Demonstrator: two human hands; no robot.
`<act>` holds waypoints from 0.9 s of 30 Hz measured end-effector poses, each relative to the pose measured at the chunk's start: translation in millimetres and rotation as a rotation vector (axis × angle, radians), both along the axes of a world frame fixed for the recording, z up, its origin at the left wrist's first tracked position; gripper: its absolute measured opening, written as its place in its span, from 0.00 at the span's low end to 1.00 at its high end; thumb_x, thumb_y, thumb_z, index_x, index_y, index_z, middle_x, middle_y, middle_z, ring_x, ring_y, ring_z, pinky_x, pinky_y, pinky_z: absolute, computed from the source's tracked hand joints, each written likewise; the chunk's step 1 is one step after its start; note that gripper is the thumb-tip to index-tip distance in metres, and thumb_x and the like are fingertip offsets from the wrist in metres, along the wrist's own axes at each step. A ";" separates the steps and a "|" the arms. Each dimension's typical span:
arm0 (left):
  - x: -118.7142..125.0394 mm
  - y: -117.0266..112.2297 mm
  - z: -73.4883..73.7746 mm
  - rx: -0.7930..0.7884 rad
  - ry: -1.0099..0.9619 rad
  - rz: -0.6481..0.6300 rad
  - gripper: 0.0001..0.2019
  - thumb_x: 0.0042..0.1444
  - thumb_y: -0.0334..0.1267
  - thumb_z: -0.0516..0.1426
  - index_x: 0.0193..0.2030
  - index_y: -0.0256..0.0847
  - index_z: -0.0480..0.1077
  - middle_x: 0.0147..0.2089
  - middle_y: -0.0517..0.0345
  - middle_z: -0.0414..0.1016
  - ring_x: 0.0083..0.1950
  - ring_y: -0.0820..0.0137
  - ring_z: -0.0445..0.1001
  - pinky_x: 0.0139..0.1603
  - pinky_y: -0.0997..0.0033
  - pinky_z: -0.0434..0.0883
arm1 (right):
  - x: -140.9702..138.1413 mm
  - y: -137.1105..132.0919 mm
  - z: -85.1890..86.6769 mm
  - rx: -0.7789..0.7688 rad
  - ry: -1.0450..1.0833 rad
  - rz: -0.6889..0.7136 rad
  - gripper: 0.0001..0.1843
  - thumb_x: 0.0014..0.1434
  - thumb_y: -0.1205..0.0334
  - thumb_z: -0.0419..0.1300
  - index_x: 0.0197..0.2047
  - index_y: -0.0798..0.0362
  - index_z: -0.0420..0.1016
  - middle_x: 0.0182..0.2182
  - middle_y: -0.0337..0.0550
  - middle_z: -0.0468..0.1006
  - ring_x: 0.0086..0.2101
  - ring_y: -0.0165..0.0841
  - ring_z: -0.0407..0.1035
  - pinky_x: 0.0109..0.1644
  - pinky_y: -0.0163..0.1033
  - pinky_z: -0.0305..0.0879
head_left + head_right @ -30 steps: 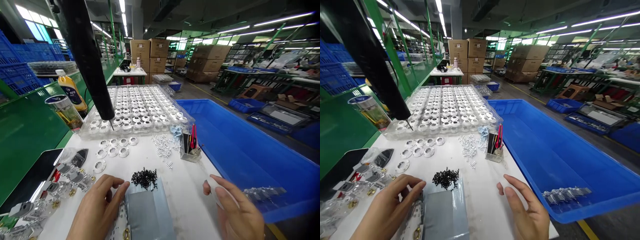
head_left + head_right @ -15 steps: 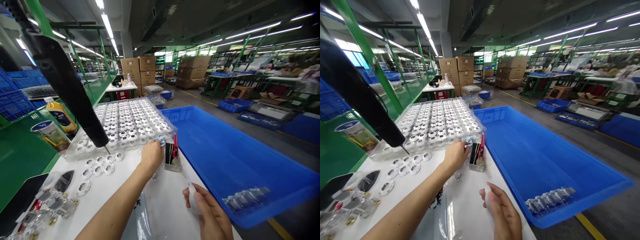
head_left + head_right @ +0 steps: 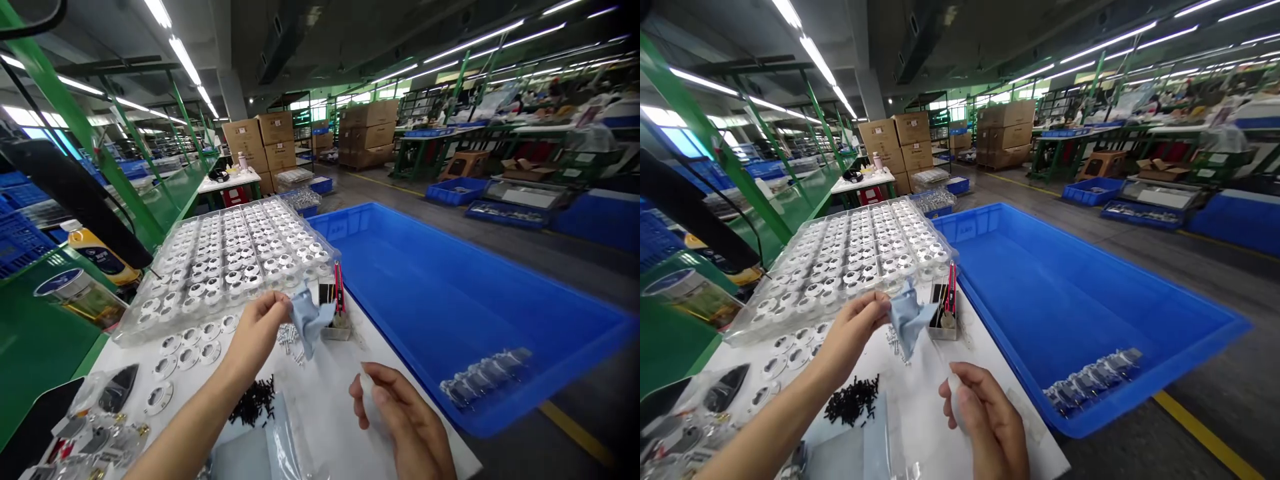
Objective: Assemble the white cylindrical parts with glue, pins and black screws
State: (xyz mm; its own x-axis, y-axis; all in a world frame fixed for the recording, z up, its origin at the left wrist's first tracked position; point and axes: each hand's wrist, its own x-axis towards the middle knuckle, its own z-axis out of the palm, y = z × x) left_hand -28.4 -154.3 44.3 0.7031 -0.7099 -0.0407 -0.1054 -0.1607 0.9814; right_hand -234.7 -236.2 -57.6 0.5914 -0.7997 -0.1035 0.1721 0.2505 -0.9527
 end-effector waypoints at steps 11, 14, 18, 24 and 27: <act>-31.7 38.8 -3.7 -0.105 0.299 -0.093 0.09 0.63 0.42 0.61 0.36 0.39 0.73 0.29 0.63 0.69 0.32 0.73 0.67 0.36 0.74 0.64 | 19.3 17.0 43.4 -0.399 0.145 0.076 0.20 0.65 0.40 0.64 0.41 0.49 0.83 0.33 0.43 0.82 0.35 0.39 0.76 0.45 0.35 0.72; -33.8 44.3 -3.4 -0.112 0.340 -0.140 0.07 0.62 0.39 0.62 0.43 0.39 0.75 0.31 0.61 0.76 0.31 0.73 0.69 0.34 0.75 0.63 | 17.5 17.4 43.6 -0.416 0.146 0.103 0.19 0.66 0.41 0.63 0.40 0.49 0.81 0.34 0.44 0.83 0.36 0.39 0.77 0.41 0.34 0.72; -39.0 48.0 -0.9 -0.123 0.299 -0.206 0.09 0.61 0.36 0.66 0.46 0.42 0.75 0.38 0.56 0.83 0.35 0.69 0.78 0.38 0.72 0.70 | 14.5 18.6 47.6 -0.432 0.138 0.101 0.17 0.66 0.43 0.63 0.39 0.48 0.81 0.33 0.42 0.83 0.36 0.38 0.77 0.42 0.33 0.71; -42.9 51.8 -1.0 -0.032 -0.092 -0.157 0.06 0.63 0.34 0.64 0.46 0.46 0.76 0.42 0.57 0.84 0.38 0.67 0.76 0.41 0.68 0.71 | 10.2 18.1 48.6 -0.420 0.183 0.138 0.19 0.65 0.41 0.63 0.40 0.48 0.83 0.36 0.45 0.84 0.39 0.42 0.78 0.42 0.36 0.71; -43.5 54.0 -2.8 -0.038 -0.128 -0.154 0.10 0.64 0.32 0.63 0.50 0.48 0.74 0.41 0.60 0.84 0.40 0.67 0.75 0.43 0.67 0.69 | 10.0 15.7 45.2 -0.437 0.190 0.163 0.17 0.64 0.43 0.64 0.40 0.48 0.83 0.36 0.44 0.84 0.38 0.42 0.78 0.43 0.38 0.72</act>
